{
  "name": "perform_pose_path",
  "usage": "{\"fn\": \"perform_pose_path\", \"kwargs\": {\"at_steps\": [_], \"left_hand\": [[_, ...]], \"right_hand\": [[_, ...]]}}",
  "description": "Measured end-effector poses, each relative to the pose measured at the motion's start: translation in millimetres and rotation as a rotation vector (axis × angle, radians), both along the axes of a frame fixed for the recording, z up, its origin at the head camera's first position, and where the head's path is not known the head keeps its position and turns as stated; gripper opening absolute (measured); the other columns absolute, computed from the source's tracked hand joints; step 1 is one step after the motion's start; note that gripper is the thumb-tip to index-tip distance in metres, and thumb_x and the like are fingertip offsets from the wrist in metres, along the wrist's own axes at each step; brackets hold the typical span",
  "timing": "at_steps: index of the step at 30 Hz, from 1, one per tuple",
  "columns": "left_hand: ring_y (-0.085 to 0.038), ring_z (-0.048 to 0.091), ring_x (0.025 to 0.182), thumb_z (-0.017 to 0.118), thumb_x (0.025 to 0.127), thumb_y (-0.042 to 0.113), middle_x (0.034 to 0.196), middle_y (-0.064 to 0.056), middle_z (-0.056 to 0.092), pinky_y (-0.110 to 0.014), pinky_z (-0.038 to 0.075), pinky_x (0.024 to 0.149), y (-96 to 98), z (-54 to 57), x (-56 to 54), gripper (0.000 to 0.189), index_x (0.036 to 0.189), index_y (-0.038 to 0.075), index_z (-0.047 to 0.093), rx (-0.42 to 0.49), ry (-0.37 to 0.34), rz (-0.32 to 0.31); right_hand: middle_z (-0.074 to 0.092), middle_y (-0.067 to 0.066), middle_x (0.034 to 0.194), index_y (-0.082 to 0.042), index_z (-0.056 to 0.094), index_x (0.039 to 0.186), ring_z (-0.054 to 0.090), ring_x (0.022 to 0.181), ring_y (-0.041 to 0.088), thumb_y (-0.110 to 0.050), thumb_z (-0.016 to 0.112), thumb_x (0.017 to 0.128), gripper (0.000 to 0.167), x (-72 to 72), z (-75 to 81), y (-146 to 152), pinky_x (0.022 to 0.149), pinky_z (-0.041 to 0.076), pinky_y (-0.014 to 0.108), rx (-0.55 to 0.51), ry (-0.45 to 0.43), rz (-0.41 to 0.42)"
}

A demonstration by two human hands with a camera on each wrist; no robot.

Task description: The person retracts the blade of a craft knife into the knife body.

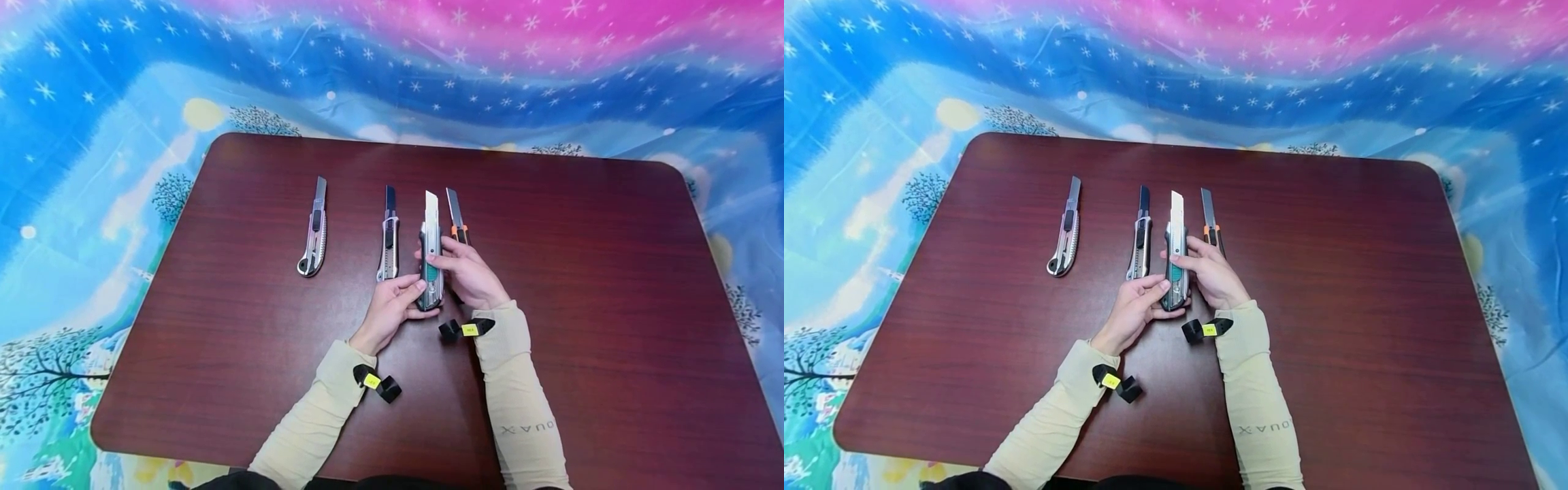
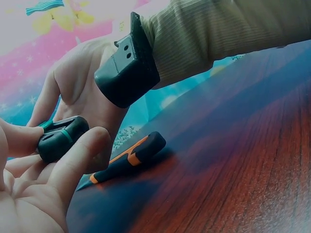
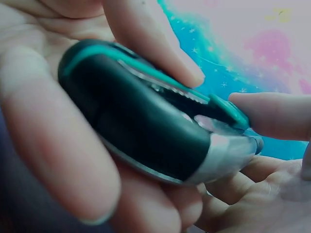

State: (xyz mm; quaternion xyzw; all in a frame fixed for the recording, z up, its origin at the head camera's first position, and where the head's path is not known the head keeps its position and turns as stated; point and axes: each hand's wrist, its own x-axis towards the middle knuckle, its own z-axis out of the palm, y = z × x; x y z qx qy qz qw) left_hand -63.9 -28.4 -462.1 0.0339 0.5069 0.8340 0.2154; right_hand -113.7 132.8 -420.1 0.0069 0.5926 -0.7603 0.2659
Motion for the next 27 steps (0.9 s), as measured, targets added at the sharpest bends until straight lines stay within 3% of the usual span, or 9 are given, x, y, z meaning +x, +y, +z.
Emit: {"fn": "perform_pose_path", "kwargs": {"at_steps": [6, 13, 15, 21, 27], "left_hand": [[-0.054, 0.057, 0.109, 0.048, 0.101, 0.009, 0.127, -0.037, 0.054, -0.047, 0.058, 0.086, 1.6, 1.0, -0.1, 0.039, 0.133, -0.013, 0.048, 0.003, -0.002, 0.001], [-0.035, 0.067, 0.102, 0.047, 0.1, 0.007, 0.127, -0.035, 0.055, -0.046, 0.059, 0.083, 5.6, 3.5, -4.6, 0.037, 0.132, -0.012, 0.05, -0.021, -0.036, 0.006], [-0.035, 0.066, 0.105, 0.047, 0.1, 0.005, 0.128, -0.034, 0.056, -0.046, 0.059, 0.083, 7.8, 7.5, -7.9, 0.036, 0.131, -0.012, 0.051, -0.03, -0.062, -0.001], [-0.051, 0.06, 0.107, 0.045, 0.1, 0.005, 0.128, -0.035, 0.055, -0.047, 0.058, 0.086, 13.8, 27.7, -20.6, 0.036, 0.132, -0.012, 0.049, -0.055, -0.109, -0.115], [-0.029, 0.07, 0.087, 0.041, 0.101, 0.004, 0.126, -0.039, 0.053, -0.047, 0.056, 0.088, 13.8, 37.9, -26.8, 0.036, 0.134, -0.011, 0.047, -0.057, -0.155, -0.175]], "right_hand": [[0.069, -0.002, 0.103, 0.009, 0.031, 0.143, 0.059, 0.098, 0.015, 0.0, 0.047, 0.096, 0.05, 1.1, 1.7, 0.8, 0.085, 0.049, 0.02, -0.008, 0.001, -0.01], [0.067, 0.0, 0.105, 0.008, 0.033, 0.143, 0.059, 0.099, 0.016, -0.002, 0.048, 0.097, 0.049, 0.4, 1.5, 4.8, 0.084, 0.05, 0.02, 0.001, -0.009, -0.036], [0.067, 0.0, 0.105, 0.007, 0.032, 0.144, 0.06, 0.099, 0.017, -0.002, 0.047, 0.098, 0.049, -0.1, 2.4, 7.6, 0.084, 0.052, 0.021, -0.013, -0.017, -0.037], [0.07, 0.004, 0.111, -0.011, 0.034, 0.144, 0.066, 0.103, 0.021, -0.005, 0.041, 0.101, 0.044, 1.2, 8.6, 18.1, 0.087, 0.055, 0.03, -0.144, -0.061, -0.02], [0.07, 0.005, 0.114, -0.015, 0.029, 0.147, 0.066, 0.105, 0.02, -0.007, 0.038, 0.103, 0.046, 2.0, 13.8, 17.7, 0.087, 0.055, 0.029, -0.214, -0.05, -0.013]]}}
